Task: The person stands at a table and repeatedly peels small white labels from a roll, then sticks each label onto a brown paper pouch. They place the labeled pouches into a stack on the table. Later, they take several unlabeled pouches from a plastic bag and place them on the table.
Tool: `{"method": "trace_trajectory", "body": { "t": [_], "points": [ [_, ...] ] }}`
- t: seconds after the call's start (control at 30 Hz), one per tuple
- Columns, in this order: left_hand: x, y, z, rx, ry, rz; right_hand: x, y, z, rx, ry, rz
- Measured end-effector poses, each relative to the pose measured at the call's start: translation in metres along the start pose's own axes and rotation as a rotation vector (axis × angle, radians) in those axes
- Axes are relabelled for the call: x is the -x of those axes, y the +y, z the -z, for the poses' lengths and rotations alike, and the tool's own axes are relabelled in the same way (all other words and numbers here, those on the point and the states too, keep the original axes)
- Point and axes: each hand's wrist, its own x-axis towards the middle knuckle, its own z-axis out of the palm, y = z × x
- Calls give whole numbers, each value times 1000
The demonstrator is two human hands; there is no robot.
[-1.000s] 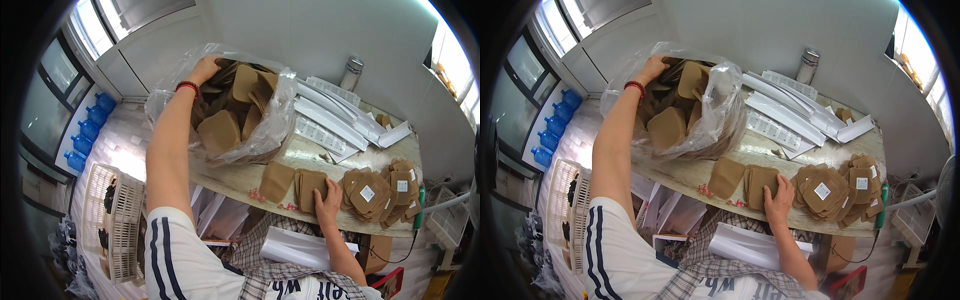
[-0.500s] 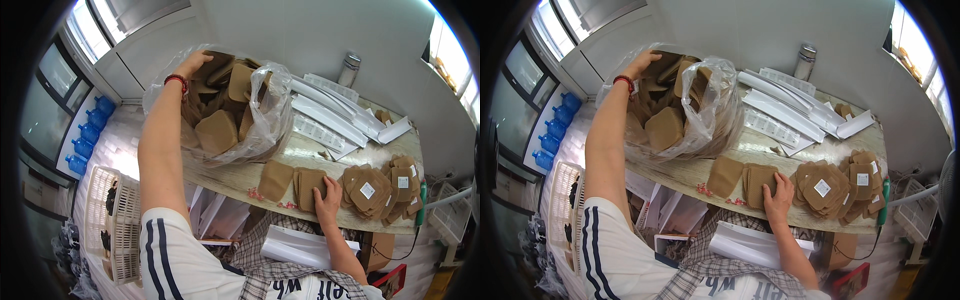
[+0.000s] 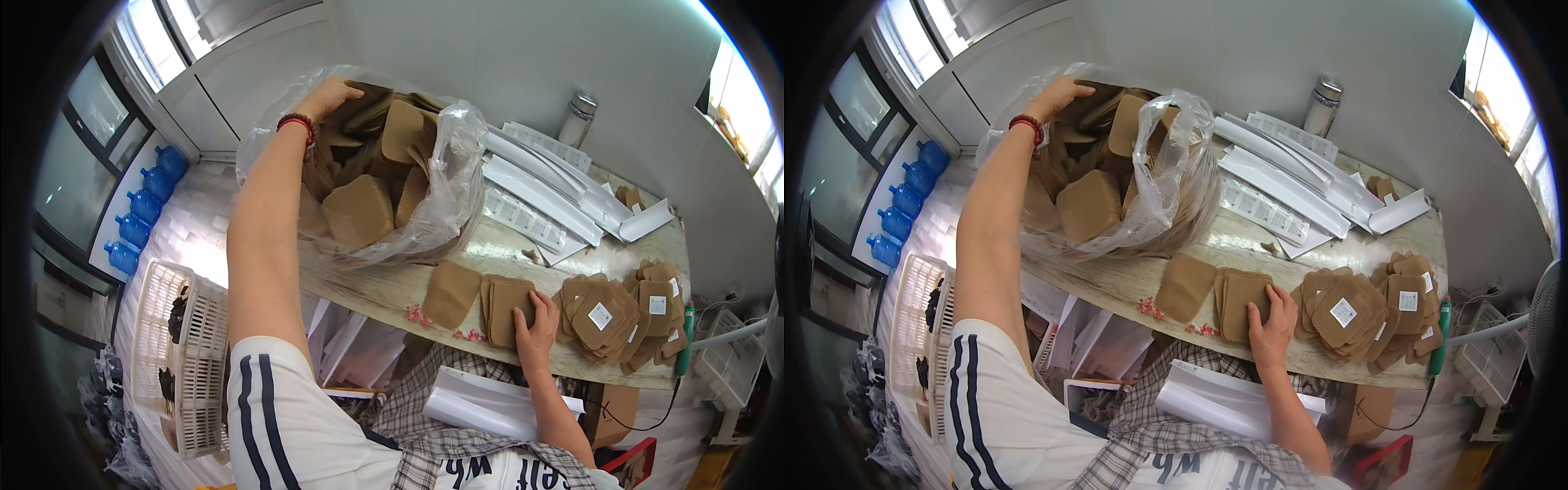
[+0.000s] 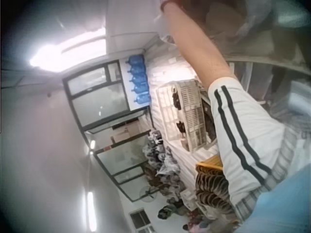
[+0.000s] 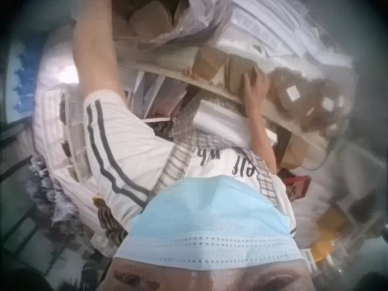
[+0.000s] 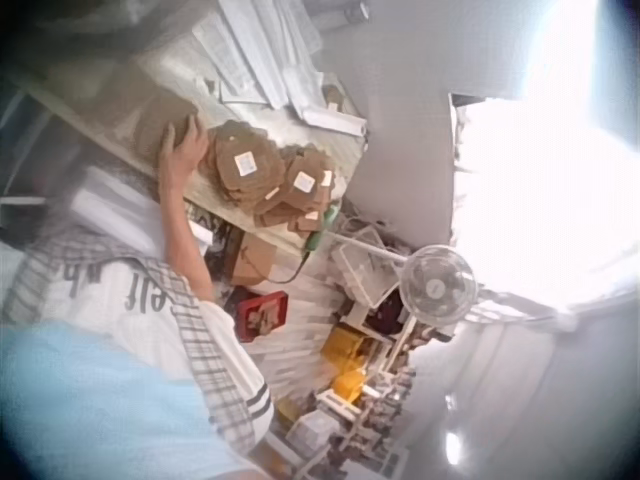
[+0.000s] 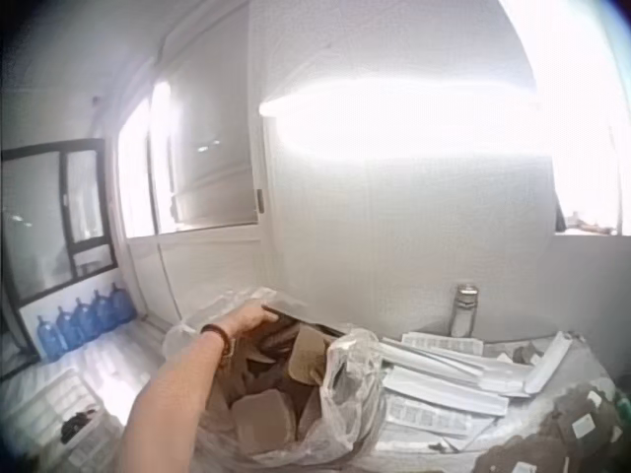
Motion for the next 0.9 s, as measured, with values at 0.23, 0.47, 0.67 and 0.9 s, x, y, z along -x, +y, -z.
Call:
{"method": "trace_trajectory", "body": {
  "t": [0.23,0.47,0.67,0.9],
  "points": [
    [-25,-43,-8,-168,72,-205,0,-3,0,-7,-17,10],
    [-31,-51,-7,-32,201,-202,2,-4,-1,-26,-17,9],
    [-16,-26,-15,-120,511,-213,4,3,-2,-12,0,11],
    [37,4,27,-72,632,-154,4,2,-4,-9,7,47]
  ]
}}
